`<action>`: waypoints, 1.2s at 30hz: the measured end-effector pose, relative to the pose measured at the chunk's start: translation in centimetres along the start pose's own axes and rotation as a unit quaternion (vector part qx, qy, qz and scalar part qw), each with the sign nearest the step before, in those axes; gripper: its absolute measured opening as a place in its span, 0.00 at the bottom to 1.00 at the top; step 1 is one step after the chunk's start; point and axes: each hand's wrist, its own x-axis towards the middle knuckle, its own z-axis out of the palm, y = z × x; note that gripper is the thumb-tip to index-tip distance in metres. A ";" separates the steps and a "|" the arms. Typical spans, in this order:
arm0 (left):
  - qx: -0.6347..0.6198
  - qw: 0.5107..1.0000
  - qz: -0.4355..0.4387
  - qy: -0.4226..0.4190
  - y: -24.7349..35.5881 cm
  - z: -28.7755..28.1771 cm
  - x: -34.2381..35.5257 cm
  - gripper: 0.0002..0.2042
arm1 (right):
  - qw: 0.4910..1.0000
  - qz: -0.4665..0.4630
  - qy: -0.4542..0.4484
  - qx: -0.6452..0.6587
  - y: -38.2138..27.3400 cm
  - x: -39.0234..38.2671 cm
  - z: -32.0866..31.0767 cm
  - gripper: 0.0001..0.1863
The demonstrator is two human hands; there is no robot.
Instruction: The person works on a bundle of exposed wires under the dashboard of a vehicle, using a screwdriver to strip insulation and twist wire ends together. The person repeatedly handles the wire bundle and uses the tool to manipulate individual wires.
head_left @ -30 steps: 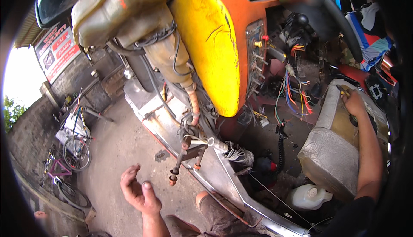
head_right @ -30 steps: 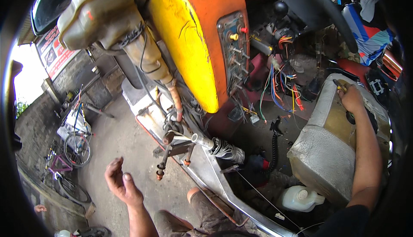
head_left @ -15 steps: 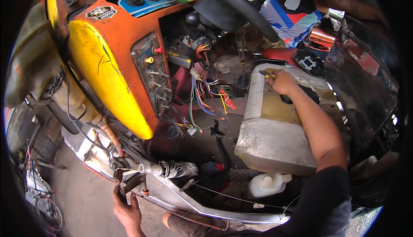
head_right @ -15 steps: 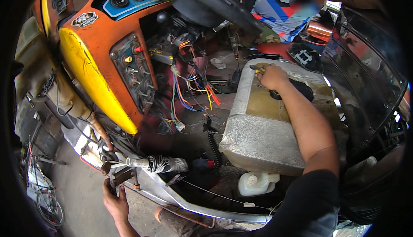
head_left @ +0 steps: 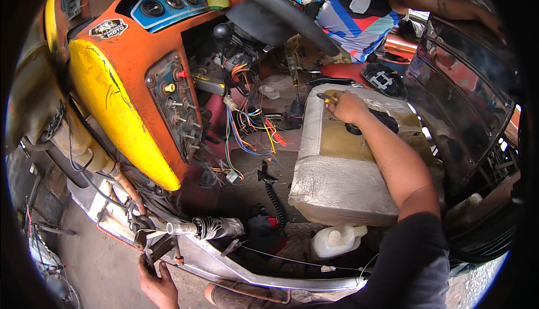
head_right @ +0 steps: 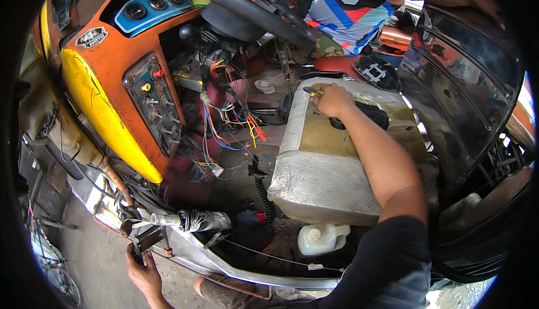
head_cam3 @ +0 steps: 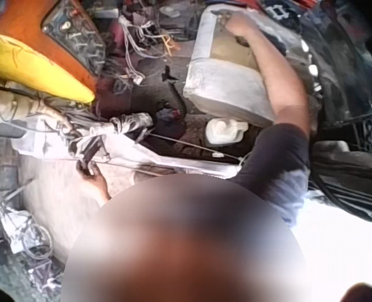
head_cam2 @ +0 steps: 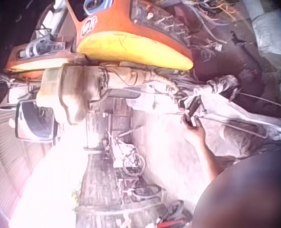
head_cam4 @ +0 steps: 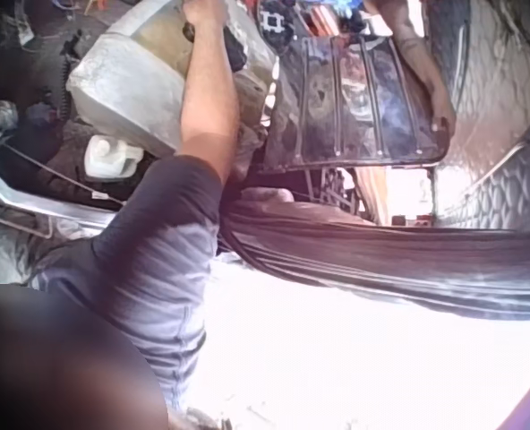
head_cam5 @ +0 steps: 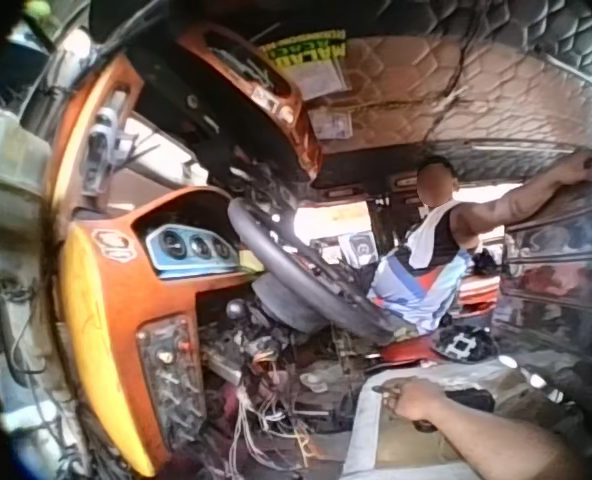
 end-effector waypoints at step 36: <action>0.006 0.999 0.002 0.042 -1.2 -2.6 0.1 0.27 | 1.000 0.009 -0.005 0.022 -1.9 -2.1 -2.5 0.31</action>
